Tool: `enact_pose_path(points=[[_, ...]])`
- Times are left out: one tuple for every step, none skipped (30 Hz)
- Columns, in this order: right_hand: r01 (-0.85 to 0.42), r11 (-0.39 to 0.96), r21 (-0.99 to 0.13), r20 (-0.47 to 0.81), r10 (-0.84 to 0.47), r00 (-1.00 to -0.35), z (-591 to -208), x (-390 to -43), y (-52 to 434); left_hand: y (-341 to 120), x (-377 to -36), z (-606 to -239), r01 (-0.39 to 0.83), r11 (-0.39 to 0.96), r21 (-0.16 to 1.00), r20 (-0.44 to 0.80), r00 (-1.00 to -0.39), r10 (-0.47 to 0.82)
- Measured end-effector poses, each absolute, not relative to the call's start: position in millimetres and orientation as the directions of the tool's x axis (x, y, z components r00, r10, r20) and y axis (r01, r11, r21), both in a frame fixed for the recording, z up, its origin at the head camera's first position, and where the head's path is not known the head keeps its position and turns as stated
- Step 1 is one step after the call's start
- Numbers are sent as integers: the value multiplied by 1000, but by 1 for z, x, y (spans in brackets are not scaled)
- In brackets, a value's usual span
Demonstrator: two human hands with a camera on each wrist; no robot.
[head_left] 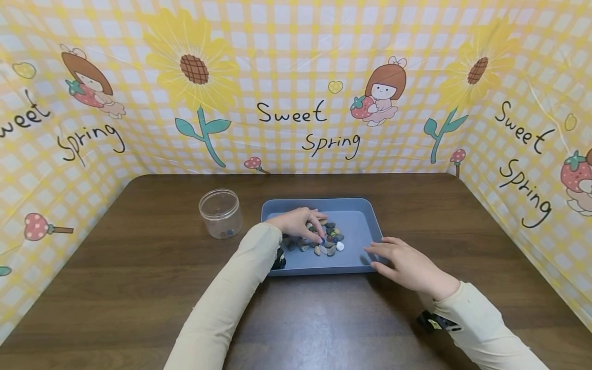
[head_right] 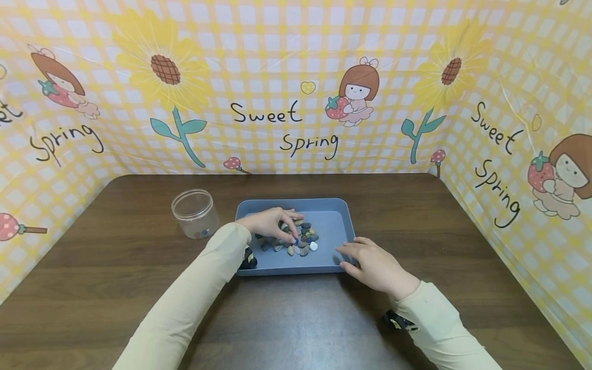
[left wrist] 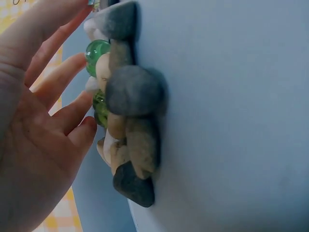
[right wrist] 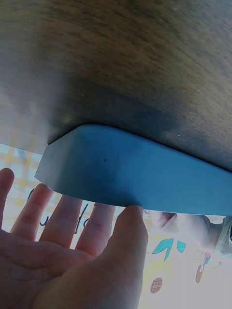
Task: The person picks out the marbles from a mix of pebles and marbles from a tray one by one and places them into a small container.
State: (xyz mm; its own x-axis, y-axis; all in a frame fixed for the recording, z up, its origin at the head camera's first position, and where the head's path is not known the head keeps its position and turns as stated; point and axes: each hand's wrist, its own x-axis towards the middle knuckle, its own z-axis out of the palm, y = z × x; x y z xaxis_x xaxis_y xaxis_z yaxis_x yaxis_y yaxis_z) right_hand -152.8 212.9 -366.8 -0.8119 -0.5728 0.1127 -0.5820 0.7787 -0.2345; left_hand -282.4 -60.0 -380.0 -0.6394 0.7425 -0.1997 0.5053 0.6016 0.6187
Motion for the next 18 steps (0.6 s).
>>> enact_pose_path(points=[[-582, 778, -235, 113, -573, -812, -367, -153, 213, -61, -282, -379, 506, 601, 619, -197, -641, 742], [-582, 778, -235, 113, -573, -812, -367, -153, 213, -61, -282, -378, 504, 600, 622, -193, -643, 741], [-583, 778, -236, 113, -574, -811, -368, -153, 213, -62, -282, -378, 502, 598, 625, -189, -646, 739], [-583, 777, -236, 113, -574, -811, -368, -153, 214, -62, -282, -377, 501, 596, 628, -182, -650, 738], [-584, 777, -235, 114, -575, -810, -368, -154, 214, -63, -283, -376, 502, 594, 629, -176, -652, 738], [-584, 777, -235, 114, -575, -810, -368, -154, 214, -63, -283, -375, 503, 591, 631, -170, -654, 737], [-585, 776, -235, 116, -575, -810, -369, -154, 214, -64, -283, -375, 500, 589, 634, -166, -657, 736], [-586, 775, -235, 117, -576, -809, -369, -154, 214, -64, -283, -374, 499, 588, 636, -161, -659, 734], [-587, 774, -236, 117, -577, -808, -369, -154, 214, -65, -283, -374, 501, 586, 637, -156, -661, 734], [-588, 774, -235, 117, -578, -808, -369, -154, 214, -65, -283, -373, 501, 584, 639, -152, -662, 734], [-588, 774, -235, 117, -578, -807, -369, -154, 214, -65, -283, -372, 497, 584, 641, -151, -665, 732], [-588, 774, -235, 116, -578, -808, -369, -154, 214, -65, -282, -372, 493, 583, 646, -149, -667, 730], [-588, 774, -235, 116, -578, -808, -369, -154, 214, -65, -282, -371, 486, 583, 652, -150, -671, 726], [-587, 775, -235, 115, -578, -808, -369, -154, 214, -65, -281, -370, 479, 582, 658, -149, -674, 723], [-586, 775, -235, 114, -577, -809, -369, -154, 214, -66, -281, -370, 470, 578, 667, -148, -677, 721], [-585, 776, -235, 114, -576, -810, -369, -154, 214, -66, -280, -369, 461, 576, 675, -148, -681, 717], [-584, 777, -235, 114, -575, -810, -369, -154, 214, -67, -280, -368, 450, 573, 685, -148, -684, 714], [-584, 777, -237, 113, -575, -810, -369, -154, 214, -67, -279, -368, 443, 568, 693, -146, -686, 713]])
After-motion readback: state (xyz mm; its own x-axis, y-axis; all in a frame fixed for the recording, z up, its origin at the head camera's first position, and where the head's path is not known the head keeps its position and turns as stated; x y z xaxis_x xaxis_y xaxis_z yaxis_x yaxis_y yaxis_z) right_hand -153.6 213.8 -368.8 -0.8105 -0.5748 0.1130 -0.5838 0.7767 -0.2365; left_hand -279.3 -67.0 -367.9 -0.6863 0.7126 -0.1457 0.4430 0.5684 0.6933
